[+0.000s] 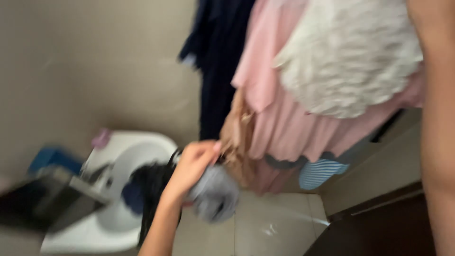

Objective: Hand washing clothes in buckets and then hanging them on hangers in a bathroom.

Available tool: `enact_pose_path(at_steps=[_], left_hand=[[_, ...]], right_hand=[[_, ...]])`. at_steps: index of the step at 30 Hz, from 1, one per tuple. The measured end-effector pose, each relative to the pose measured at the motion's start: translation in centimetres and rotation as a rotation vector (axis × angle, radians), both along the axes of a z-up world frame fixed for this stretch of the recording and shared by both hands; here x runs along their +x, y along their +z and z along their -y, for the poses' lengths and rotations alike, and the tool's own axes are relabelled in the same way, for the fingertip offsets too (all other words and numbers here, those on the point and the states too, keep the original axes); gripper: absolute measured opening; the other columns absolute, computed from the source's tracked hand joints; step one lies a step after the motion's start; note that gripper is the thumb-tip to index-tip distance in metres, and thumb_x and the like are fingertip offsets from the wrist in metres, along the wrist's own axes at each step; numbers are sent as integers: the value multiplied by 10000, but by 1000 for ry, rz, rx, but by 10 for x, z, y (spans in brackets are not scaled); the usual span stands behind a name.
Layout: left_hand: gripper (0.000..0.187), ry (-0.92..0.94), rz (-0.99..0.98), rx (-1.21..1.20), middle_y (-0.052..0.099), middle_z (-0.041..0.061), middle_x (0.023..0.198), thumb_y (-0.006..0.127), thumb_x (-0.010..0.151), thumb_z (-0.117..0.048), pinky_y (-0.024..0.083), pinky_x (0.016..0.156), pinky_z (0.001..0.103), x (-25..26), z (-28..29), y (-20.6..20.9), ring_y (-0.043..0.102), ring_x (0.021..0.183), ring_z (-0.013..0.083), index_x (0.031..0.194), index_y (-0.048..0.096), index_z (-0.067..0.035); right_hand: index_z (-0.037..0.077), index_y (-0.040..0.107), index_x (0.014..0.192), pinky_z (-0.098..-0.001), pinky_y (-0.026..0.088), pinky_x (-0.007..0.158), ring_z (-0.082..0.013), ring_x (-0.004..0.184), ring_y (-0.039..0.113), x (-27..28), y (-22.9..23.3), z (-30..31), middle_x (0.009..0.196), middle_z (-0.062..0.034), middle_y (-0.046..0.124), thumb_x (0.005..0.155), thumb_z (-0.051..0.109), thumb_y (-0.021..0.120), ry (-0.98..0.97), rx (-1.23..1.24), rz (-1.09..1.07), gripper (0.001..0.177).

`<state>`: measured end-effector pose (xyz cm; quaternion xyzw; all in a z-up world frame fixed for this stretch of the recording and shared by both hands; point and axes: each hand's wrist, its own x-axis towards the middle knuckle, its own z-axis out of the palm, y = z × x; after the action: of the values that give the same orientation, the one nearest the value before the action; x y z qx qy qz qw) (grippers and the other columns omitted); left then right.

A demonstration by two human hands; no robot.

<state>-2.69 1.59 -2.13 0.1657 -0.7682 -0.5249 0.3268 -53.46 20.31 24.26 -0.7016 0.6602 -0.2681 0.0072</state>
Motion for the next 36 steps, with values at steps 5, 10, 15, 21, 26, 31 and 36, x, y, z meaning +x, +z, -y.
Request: enact_pose_path(at_steps=[5,10,15,21,26,31,36], left_hand=[[485,142,-197,264,444,-70,633,564,1048,-407,322,561,280,-13,-5,25,385,621,63,673,504,-106],[441,240,-293,406,450,-75,678,589,1052,-420,308,565,272,-10,-14,40,378,644,61,755,533,-99],[541,226,-164,-217,542,49,1047,889,795,-240,496,824,297,42,-49,67,538,928,175,1125,492,-74],[588,644,219,-614,444,167,1092,798,652,-23,525,729,424,56,-78,51,606,891,360,1163,520,-106],[401,736,322,-671,545,126,1006,766,737,-27,508,646,477,64,-75,67,638,828,371,1082,576,-104],[162,613,202,-644,616,97,767,749,806,-114,499,596,421,68,-38,87,632,681,320,947,685,-69],[462,497,134,-258,437,-12,588,702,1026,-359,357,503,331,62,-18,118,397,577,81,752,641,8]], right_hand=[[103,610,1340,-398,513,992,-228,1181,619,215,-112,66,1244,-93,621,753,274,750,228,237,108,627],[-54,393,1506,-447,364,1116,-300,1391,448,307,-225,69,1495,-187,468,813,342,849,739,172,242,919],[105,642,1350,-323,555,919,-159,1096,674,293,-204,82,1206,-35,721,879,185,750,386,174,468,490],[108,722,1247,-282,487,877,-121,1000,611,245,-183,82,1035,-23,631,865,90,778,465,-7,361,386],[162,739,1267,-325,495,855,-195,947,580,260,-185,75,1028,-74,546,925,172,806,340,-185,142,349],[207,755,1300,-397,516,762,-281,877,582,246,-212,74,1089,-152,516,958,322,778,246,-242,-218,362],[159,753,1239,-388,502,722,-262,797,588,182,-265,89,896,-103,532,884,386,754,386,-4,-114,421]])
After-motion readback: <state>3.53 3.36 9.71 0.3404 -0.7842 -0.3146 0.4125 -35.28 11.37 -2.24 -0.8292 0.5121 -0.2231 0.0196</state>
